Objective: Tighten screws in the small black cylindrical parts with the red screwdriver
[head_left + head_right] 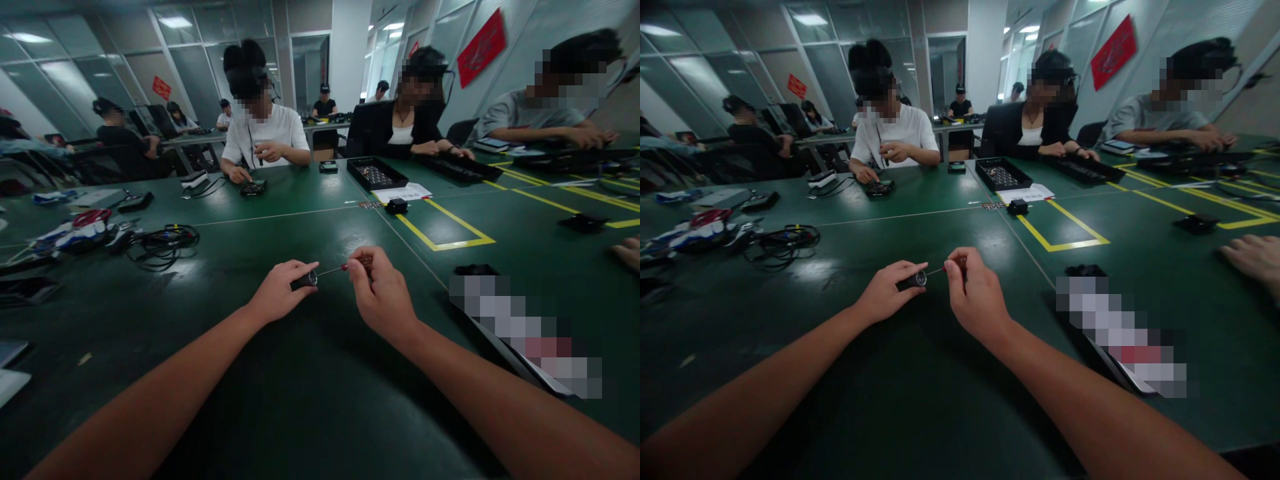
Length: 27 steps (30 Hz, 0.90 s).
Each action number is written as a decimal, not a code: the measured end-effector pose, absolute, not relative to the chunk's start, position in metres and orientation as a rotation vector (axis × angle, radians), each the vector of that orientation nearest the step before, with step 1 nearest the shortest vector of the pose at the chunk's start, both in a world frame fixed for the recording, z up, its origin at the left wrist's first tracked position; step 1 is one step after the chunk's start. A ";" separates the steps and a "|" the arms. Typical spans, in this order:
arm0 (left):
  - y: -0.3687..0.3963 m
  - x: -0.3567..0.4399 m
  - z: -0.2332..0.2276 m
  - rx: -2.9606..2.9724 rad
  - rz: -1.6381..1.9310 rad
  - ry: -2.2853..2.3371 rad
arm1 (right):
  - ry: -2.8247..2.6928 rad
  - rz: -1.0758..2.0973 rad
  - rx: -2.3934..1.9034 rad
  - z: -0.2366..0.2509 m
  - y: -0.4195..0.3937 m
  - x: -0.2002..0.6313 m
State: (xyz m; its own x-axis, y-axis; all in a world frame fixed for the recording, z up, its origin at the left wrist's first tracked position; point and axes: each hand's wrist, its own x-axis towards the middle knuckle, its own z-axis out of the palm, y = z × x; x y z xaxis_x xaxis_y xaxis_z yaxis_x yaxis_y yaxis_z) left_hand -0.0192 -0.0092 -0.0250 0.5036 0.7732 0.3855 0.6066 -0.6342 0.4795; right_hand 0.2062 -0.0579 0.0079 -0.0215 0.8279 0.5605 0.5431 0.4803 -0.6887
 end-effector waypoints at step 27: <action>-0.011 -0.018 -0.029 2.504 0.841 1.132 | -1.438 0.707 -1.169 -0.002 -0.046 0.205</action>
